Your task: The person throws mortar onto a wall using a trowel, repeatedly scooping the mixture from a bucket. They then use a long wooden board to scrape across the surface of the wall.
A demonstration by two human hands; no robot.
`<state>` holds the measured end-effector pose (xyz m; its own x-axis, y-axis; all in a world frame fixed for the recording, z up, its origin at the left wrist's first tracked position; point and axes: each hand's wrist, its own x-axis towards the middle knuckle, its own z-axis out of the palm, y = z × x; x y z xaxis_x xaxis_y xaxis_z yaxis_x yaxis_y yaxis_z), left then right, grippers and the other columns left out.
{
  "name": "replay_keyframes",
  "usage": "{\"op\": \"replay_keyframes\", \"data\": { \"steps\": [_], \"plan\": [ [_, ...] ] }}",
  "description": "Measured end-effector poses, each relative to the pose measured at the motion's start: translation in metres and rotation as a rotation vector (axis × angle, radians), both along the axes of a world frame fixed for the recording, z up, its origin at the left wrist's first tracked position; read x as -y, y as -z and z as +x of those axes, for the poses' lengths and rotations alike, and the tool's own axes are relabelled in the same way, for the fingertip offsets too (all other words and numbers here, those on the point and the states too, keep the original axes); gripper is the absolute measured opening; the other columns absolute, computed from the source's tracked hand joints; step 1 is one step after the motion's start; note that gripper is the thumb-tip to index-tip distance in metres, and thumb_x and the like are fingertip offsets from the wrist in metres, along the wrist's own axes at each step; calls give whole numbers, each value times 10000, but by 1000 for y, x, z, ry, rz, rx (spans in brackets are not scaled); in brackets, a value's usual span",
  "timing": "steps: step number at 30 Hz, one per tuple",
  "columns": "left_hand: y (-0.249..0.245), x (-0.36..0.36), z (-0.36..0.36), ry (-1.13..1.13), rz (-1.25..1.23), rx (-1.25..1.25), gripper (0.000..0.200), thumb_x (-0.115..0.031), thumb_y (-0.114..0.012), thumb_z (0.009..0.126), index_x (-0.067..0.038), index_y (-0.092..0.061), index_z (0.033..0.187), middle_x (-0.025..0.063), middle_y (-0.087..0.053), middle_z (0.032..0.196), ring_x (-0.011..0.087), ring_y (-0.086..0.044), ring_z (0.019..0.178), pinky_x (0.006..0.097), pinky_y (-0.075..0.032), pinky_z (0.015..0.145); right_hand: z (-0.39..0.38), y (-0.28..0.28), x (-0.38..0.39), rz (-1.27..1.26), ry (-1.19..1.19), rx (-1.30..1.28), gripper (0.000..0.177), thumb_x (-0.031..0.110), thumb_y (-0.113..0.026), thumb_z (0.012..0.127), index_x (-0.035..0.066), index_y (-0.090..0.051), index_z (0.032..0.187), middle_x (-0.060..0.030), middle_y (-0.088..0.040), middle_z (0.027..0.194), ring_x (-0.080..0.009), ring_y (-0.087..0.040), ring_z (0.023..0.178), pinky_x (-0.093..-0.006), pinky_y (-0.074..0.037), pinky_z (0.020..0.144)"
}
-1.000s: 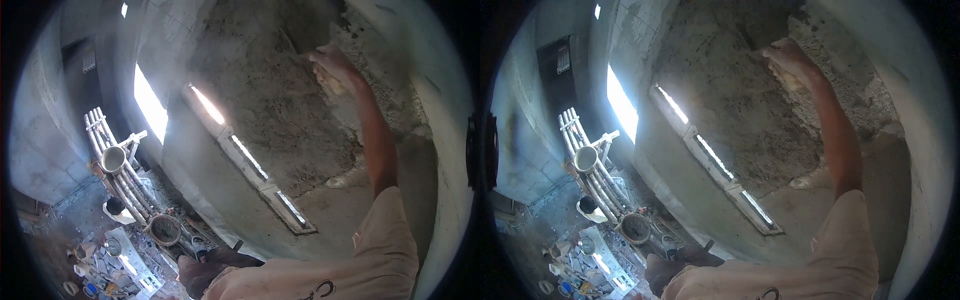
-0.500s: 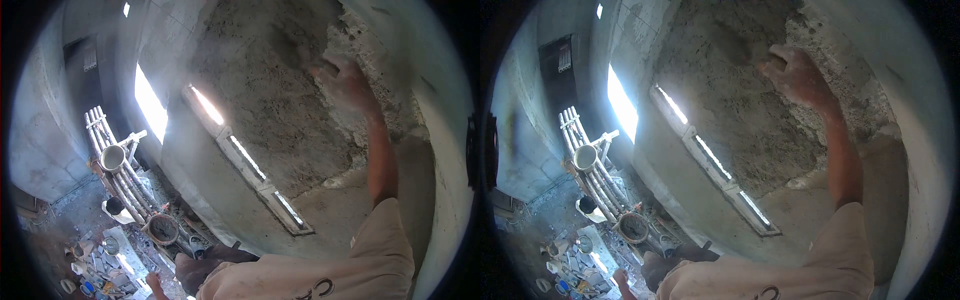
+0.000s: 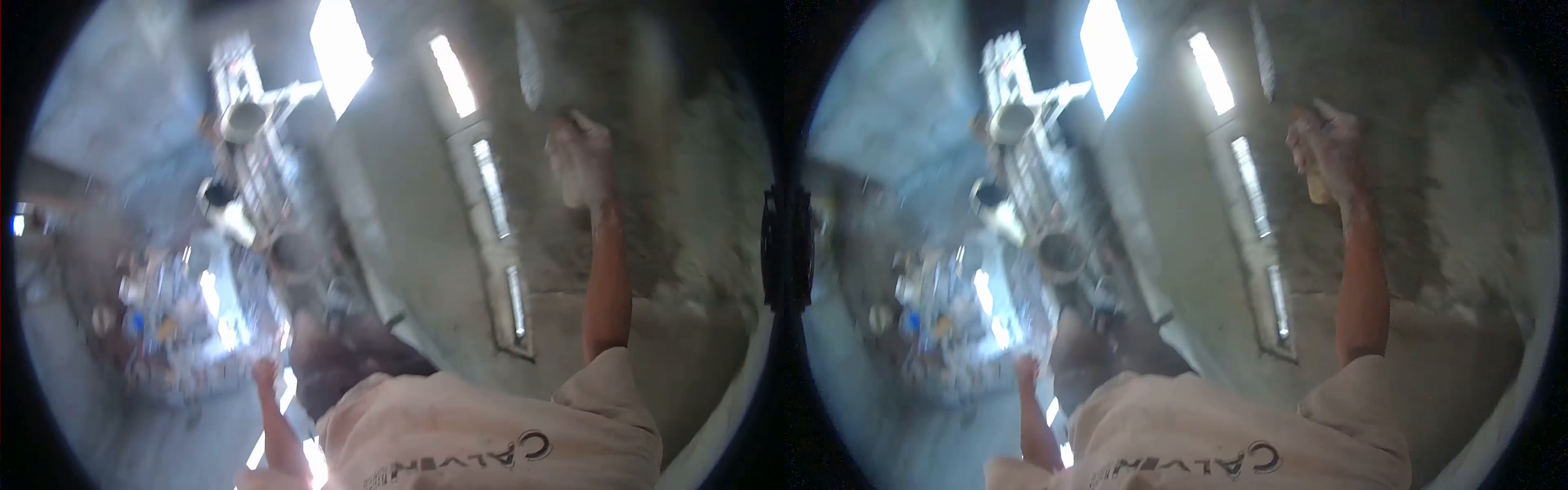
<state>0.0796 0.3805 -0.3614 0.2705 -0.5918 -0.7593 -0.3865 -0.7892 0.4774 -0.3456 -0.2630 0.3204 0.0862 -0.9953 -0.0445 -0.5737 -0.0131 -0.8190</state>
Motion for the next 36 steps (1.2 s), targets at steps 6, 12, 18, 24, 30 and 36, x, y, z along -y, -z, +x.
{"op": "replay_keyframes", "data": {
  "steps": [6, 12, 18, 24, 30, 36],
  "plan": [
    [-75, 34, -73, -154, -88, 168, 464, -333, -657, 958, 28, -664, 1249, 225, -707, 1148, 342, -686, 1064, 434, -536, 919, 59, 408, -106, 227, -522, -847, 269, 272, -673, 873, 52, -709, 1024, -163, -728, 862, -347, -698, 860, -473, -564, 731],
    [-85, 145, -148, -447, 283, 125, 656, -432, -607, 975, 34, -530, 1430, 288, -597, 1374, 427, -563, 1302, 477, -457, 1096, 150, 727, -190, 523, -799, -975, 171, 140, -628, 857, 60, -769, 911, -187, -752, 936, -380, -727, 1040, -505, -593, 802],
    [-29, 138, -156, -207, 450, 410, 621, -461, -628, 954, 7, -593, 1360, 239, -620, 1312, 388, -582, 1242, 493, -479, 1057, 280, 867, -142, 340, -885, -902, 160, 86, -628, 882, -1, -760, 852, -208, -754, 894, -403, -744, 917, -504, -594, 751],
    [-27, 130, -153, -306, 427, 405, 600, -445, -664, 940, 14, -610, 1322, 226, -640, 1272, 382, -590, 1227, 487, -488, 1036, 223, 888, -219, 73, -1010, -768, 184, 165, -662, 897, 25, -706, 1008, -199, -717, 957, -392, -713, 898, -479, -572, 749],
    [-21, 131, -152, -297, 494, 321, 627, -467, -640, 944, 19, -603, 1339, 222, -627, 1305, 380, -580, 1241, 487, -476, 1055, 210, 770, -217, 122, -891, -506, 304, 313, -650, 952, 32, -627, 1066, -239, -699, 991, -409, -700, 959, -534, -548, 847],
    [-26, 133, -144, -209, 463, 387, 668, -505, -611, 946, 22, -595, 1357, 227, -604, 1343, 378, -561, 1273, 493, -466, 1072, 111, 861, -216, 402, -842, -935, 380, 410, -576, 1005, 61, -595, 1154, -238, -719, 1059, -442, -691, 1025, -566, -528, 922]
  ]
}}
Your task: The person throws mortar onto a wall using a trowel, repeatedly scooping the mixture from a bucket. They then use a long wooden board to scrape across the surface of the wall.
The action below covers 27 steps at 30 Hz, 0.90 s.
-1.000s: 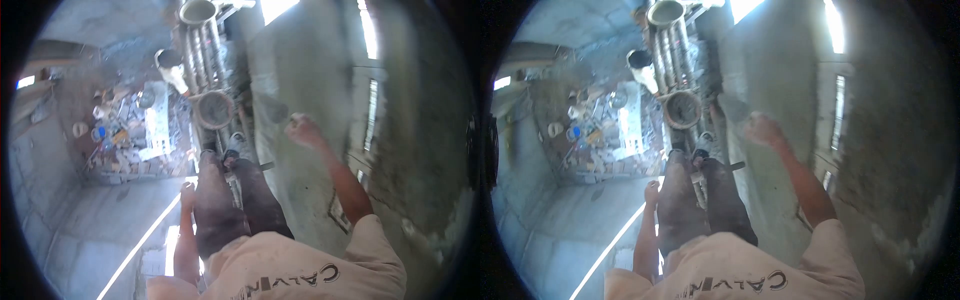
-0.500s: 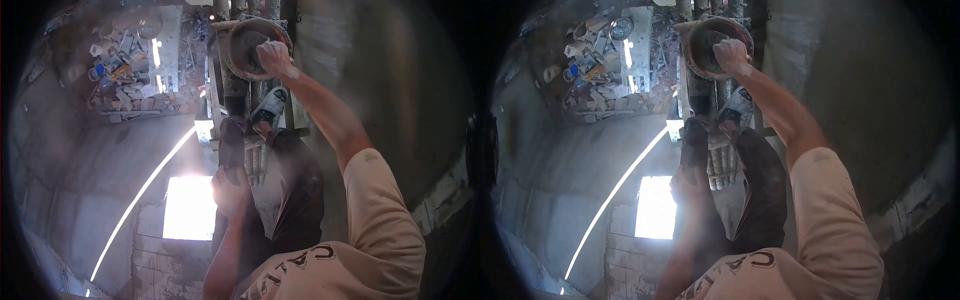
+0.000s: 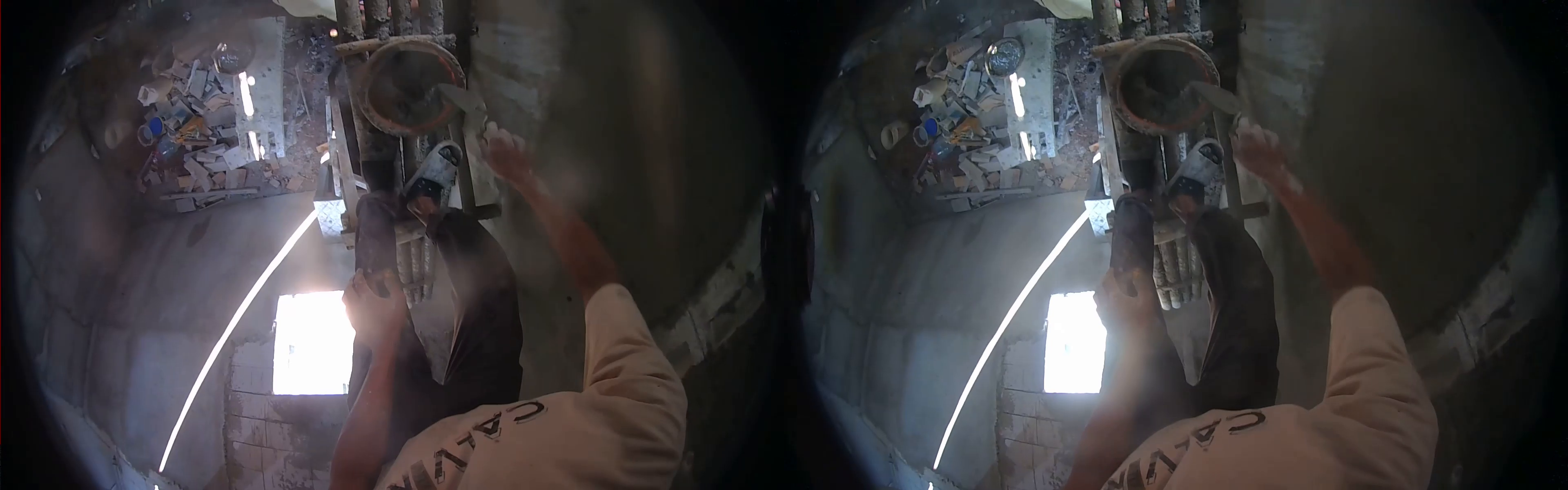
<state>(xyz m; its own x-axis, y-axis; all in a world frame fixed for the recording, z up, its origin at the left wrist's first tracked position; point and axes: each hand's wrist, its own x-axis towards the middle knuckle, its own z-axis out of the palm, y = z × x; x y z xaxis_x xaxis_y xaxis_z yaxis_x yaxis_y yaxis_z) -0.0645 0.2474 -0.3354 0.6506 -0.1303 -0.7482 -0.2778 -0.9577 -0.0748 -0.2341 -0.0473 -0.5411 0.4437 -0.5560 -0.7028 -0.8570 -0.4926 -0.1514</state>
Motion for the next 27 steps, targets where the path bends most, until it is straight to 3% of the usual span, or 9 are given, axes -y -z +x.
{"op": "replay_keyframes", "data": {
  "steps": [5, 8, 12, 14, 17, 19, 22, 24, 27],
  "plan": [
    [-1, -7, -8, 52, 39, -57, 666, -498, -613, 945, 23, -594, 1360, 223, -603, 1344, 379, -562, 1274, 494, -466, 1074, -12, 12, -51, -86, 266, 143, 282, 315, -583, 985, 79, -613, 1139, -230, -707, 990, -434, -697, 979, -559, -557, 841],
    [11, -1, 0, 68, 24, -23, 656, -489, -618, 948, 22, -595, 1359, 215, -598, 1348, 374, -558, 1279, 488, -469, 1073, -26, 84, -123, -378, -67, 198, 165, 198, -594, 938, 78, -635, 1044, -187, -668, 870, -374, -695, 872, -509, -567, 711],
    [10, -3, -2, 82, 60, -19, 637, -471, -632, 950, 20, -602, 1354, 200, -582, 1366, 362, -546, 1294, 481, -473, 1073, 76, 90, -216, -244, 346, 284, 68, 122, -598, 904, 80, -620, 855, -162, -608, 747, -335, -633, 700, -481, -538, 637],
    [12, 3, -1, 75, 71, -20, 633, -468, -637, 949, 21, -606, 1350, 196, -576, 1373, 355, -541, 1299, 481, -472, 1075, 124, 137, -262, -96, 600, 455, 78, 164, -580, 934, 97, -610, 910, -130, -643, 871, -356, -656, 826, -494, -541, 694],
    [5, -4, 2, 75, 91, -34, 630, -467, -643, 949, 23, -612, 1343, 195, -575, 1373, 354, -542, 1296, 483, -474, 1073, 193, 61, -212, 123, 898, 488, 109, 164, -566, 953, 83, -630, 921, -151, -655, 861, -366, -663, 825, -493, -538, 708],
    [14, 2, 1, 69, 63, -19, 627, -462, -649, 947, 26, -613, 1339, 198, -577, 1367, 359, -548, 1285, 486, -478, 1065, 188, 32, -174, 15, 740, 450, 198, 199, -552, 996, 53, -667, 928, -244, -670, 849, -404, -687, 836, -491, -545, 755],
    [6, -2, 0, 75, 61, -7, 622, -446, -659, 943, 33, -611, 1336, 205, -587, 1352, 372, -565, 1258, 491, -486, 1044, 97, 72, -186, -135, 176, 295, 260, 274, -550, 992, 34, -651, 991, -239, -698, 919, -416, -693, 901, -524, -555, 804],
    [10, -5, -3, 67, 12, 21, 619, -438, -662, 942, 37, -610, 1335, 213, -599, 1334, 383, -577, 1239, 493, -492, 1028, 45, 52, -150, 107, 49, 70, 325, 345, -569, 971, 39, -643, 1051, -225, -722, 994, -415, -698, 979, -547, -560, 845],
    [10, -6, -10, 89, -24, 46, 603, -430, -661, 946, 40, -615, 1320, 222, -626, 1289, 388, -594, 1212, 493, -494, 1017, 39, -5, -106, 91, 289, -52, 289, 323, -605, 942, 54, -662, 1031, -203, -735, 991, -386, -710, 986, -528, -569, 830]
  ]
}}
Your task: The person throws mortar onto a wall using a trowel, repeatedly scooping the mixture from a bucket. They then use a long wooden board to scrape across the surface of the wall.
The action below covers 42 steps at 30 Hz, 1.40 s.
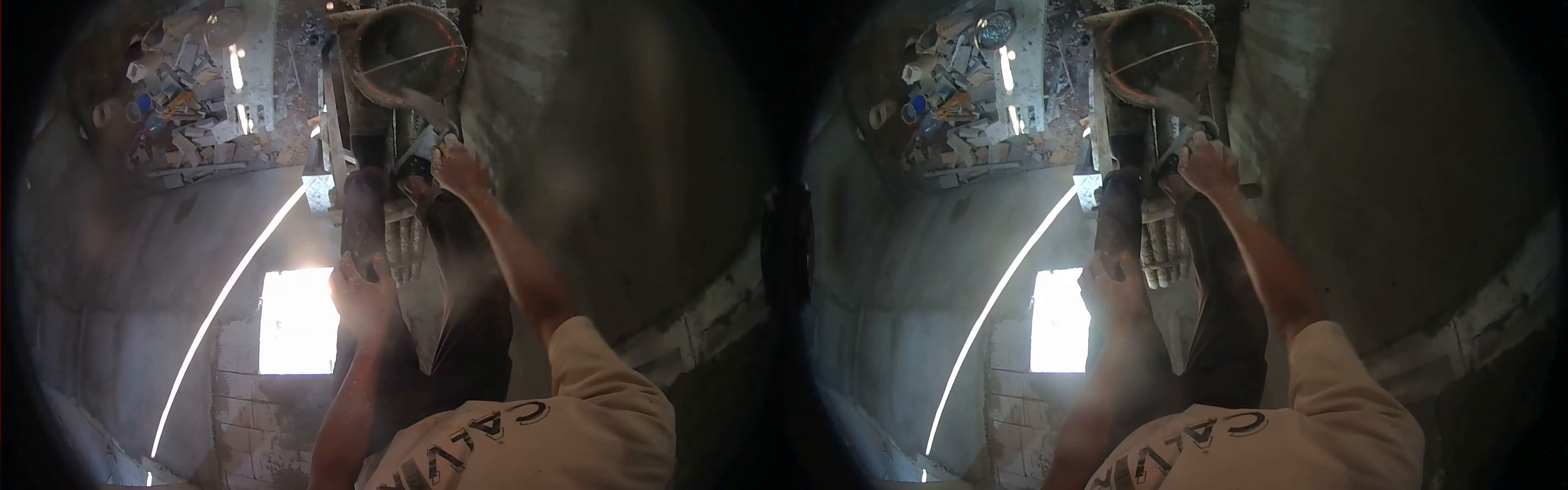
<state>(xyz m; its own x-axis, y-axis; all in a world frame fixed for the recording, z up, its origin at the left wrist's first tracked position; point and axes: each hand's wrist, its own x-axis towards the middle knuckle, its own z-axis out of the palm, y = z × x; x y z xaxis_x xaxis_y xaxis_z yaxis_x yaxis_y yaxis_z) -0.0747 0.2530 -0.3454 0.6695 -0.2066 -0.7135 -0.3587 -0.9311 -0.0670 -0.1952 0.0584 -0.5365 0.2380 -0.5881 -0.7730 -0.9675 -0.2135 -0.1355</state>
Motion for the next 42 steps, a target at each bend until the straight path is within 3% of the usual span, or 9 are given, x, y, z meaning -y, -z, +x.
{"op": "replay_keyframes", "data": {
  "steps": [10, 16, 21, 24, 27, 30, 34, 38, 42],
  "plan": [
    [3, -7, -5, -88, -23, 27, 548, -411, -686, 933, 26, -642, 1262, 216, -654, 1235, 375, -631, 1154, 477, -525, 972, 128, 17, 70, -64, -759, 427, 141, 138, -691, 803, 73, -773, 899, -144, -766, 905, -346, -757, 900, -452, -601, 764],
    [0, -10, -13, -106, -58, 57, 580, -429, -680, 934, 30, -632, 1284, 227, -648, 1231, 391, -619, 1166, 486, -517, 988, 32, 31, 103, 28, -994, 265, 175, 200, -664, 869, 116, -710, 1015, -112, -715, 1022, -297, -707, 1011, -444, -549, 891],
    [2, -13, -19, -119, -86, 64, 593, -465, -658, 947, 25, -629, 1281, 228, -637, 1243, 386, -602, 1186, 496, -507, 998, -35, -14, 157, -188, -979, 183, 147, 194, -680, 829, 134, -708, 960, -95, -713, 905, -292, -718, 924, -473, -567, 758],
    [-2, -3, -21, -117, -36, 32, 595, -463, -653, 952, 18, -615, 1300, 222, -626, 1269, 387, -590, 1204, 499, -502, 1004, -73, -25, 127, -334, -793, 188, 244, 282, -686, 868, 140, -686, 1067, -110, -722, 1073, -304, -683, 1063, -432, -516, 926],
    [-5, 0, -22, -95, -51, 19, 612, -461, -652, 954, 10, -590, 1341, 215, -616, 1301, 389, -585, 1208, 498, -497, 1010, -94, 10, 125, -482, -761, 371, 270, 271, -718, 820, 119, -646, 1031, -60, -649, 867, -294, -680, 810, -470, -548, 711],
    [-2, -1, -17, -64, -67, 15, 615, -454, -658, 952, 4, -575, 1354, 208, -615, 1308, 393, -581, 1208, 497, -496, 1005, -133, 81, 169, -325, -657, 254, 265, 242, -712, 815, 120, -636, 1037, -74, -652, 899, -298, -683, 813, -454, -559, 702],
    [-2, 8, -21, -9, -24, 39, 598, -439, -673, 944, 7, -584, 1332, 219, -619, 1289, 396, -583, 1202, 501, -501, 994, -138, 69, 160, -592, -690, 385, 192, 194, -696, 802, 117, -647, 971, -96, -682, 913, -318, -716, 855, -446, -577, 706],
    [-4, 16, -10, -54, -24, 6, 588, -431, -673, 944, 12, -592, 1323, 242, -616, 1283, 401, -590, 1194, 509, -504, 991, -106, 46, 151, -370, -476, 249, 115, 187, -683, 806, 124, -669, 902, -104, -697, 873, -346, -730, 861, -466, -585, 722],
    [2, 10, -11, -6, -31, 61, 572, -415, -676, 944, 20, -600, 1307, 251, -614, 1270, 408, -595, 1186, 500, -511, 978, -88, 50, 105, -494, -421, 159, 141, 236, -677, 827, 118, -680, 904, -126, -709, 877, -355, -730, 879, -486, -584, 748]
  ]
}}
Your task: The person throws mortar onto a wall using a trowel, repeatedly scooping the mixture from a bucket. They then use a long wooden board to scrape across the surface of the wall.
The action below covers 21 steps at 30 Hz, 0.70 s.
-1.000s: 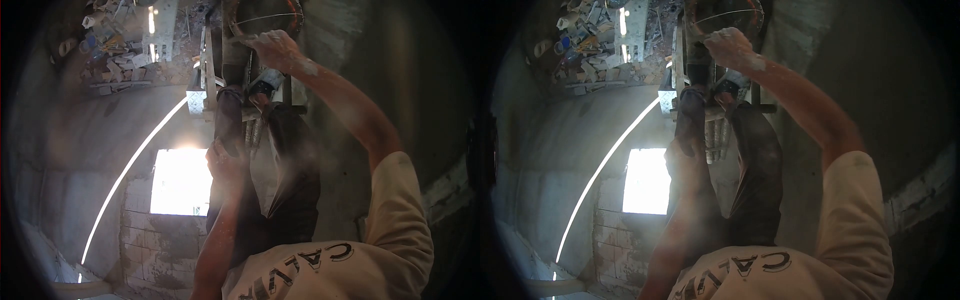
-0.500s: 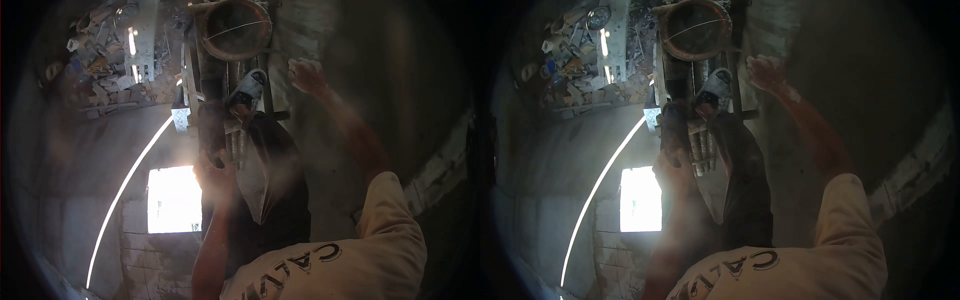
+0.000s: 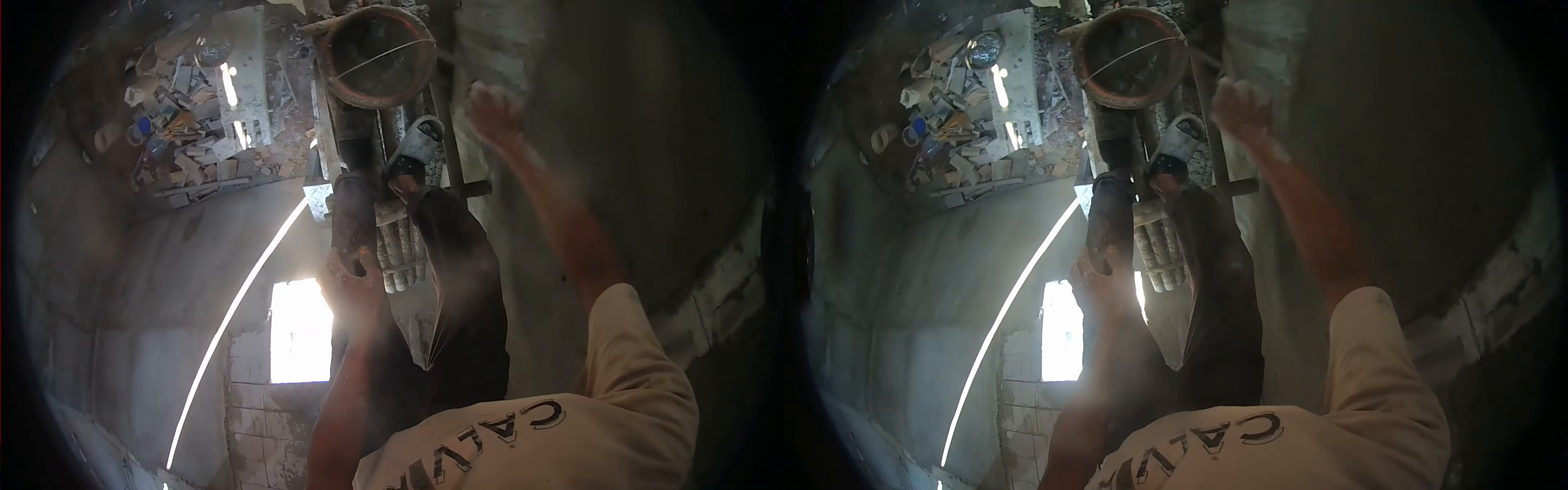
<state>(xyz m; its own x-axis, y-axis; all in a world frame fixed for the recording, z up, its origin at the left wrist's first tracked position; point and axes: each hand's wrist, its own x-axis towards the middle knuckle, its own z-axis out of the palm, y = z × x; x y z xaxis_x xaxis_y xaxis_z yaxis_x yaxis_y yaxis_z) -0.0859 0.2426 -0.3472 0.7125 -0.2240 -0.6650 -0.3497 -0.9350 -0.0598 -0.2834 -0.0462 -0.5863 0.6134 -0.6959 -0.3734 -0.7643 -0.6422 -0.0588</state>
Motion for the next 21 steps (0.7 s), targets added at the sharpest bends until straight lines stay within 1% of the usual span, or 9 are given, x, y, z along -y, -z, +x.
{"op": "replay_keyframes", "data": {
  "steps": [1, 4, 5, 8, 14, 16, 18, 19, 21],
  "plan": [
    [-1, -3, -3, 30, -12, -10, 570, -413, -677, 944, 21, -600, 1306, 251, -615, 1268, 407, -594, 1186, 497, -512, 977, 5, -6, -15, -17, 3, -41, 164, 253, -679, 831, 113, -684, 916, -133, -715, 890, -353, -730, 888, -491, -583, 755],
    [-2, -3, -3, 32, -23, -18, 572, -417, -672, 946, 24, -602, 1304, 249, -615, 1261, 404, -594, 1190, 485, -516, 978, 38, 4, -77, 304, -182, -264, 315, 323, -682, 861, 67, -693, 1044, -180, -726, 985, -357, -724, 980, -510, -580, 823],
    [1, 0, -3, 30, -18, -4, 571, -416, -670, 949, 24, -602, 1306, 246, -616, 1259, 401, -595, 1188, 486, -515, 979, 49, 33, -109, 386, 128, -225, 362, 342, -670, 880, 42, -683, 1084, -201, -722, 1026, -368, -717, 1022, -512, -579, 855],
    [1, 4, -7, 28, 10, 13, 569, -413, -663, 955, 26, -601, 1312, 237, -619, 1255, 392, -598, 1186, 488, -515, 983, 139, -23, -128, 705, 1090, -36, 467, 404, -639, 918, 3, -650, 1157, -230, -708, 1096, -394, -696, 1115, -512, -571, 934],
    [-4, 2, -9, -65, 11, -11, 575, -419, -662, 957, 24, -600, 1319, 221, -616, 1280, 379, -599, 1202, 483, -515, 996, 112, -62, -138, 531, 201, -88, 360, 353, -606, 945, 6, -690, 996, -219, -712, 998, -433, -686, 1030, -552, -549, 883],
    [-4, -2, -10, -78, 10, 1, 577, -424, -665, 953, 20, -602, 1316, 216, -614, 1290, 378, -599, 1205, 479, -516, 995, 61, -40, -134, 408, 336, -65, 322, 353, -586, 959, 53, -698, 991, -230, -710, 994, -442, -681, 1033, -580, -526, 891],
    [-4, -3, -13, -108, 13, -1, 582, -431, -666, 950, 17, -602, 1317, 210, -612, 1298, 378, -600, 1199, 479, -514, 997, 45, -41, -99, 344, 769, -38, 296, 377, -571, 970, 122, -687, 1064, -238, -711, 1043, -447, -677, 1067, -599, -504, 921],
    [-4, -4, -13, -118, 21, -3, 585, -434, -666, 948, 16, -602, 1317, 207, -611, 1302, 379, -601, 1197, 479, -513, 998, 69, -83, -56, 353, 933, -67, 297, 391, -564, 974, 151, -676, 1108, -239, -713, 1074, -453, -675, 1081, -603, -497, 936],
    [-3, -7, -14, -113, 16, -12, 588, -441, -660, 951, 14, -601, 1319, 207, -609, 1312, 379, -601, 1195, 481, -509, 1005, 74, -77, -2, 381, 840, -45, 246, 357, -628, 969, 125, -697, 1015, -148, -745, 1049, -368, -669, 1155, -488, -518, 968]
  ]
}}
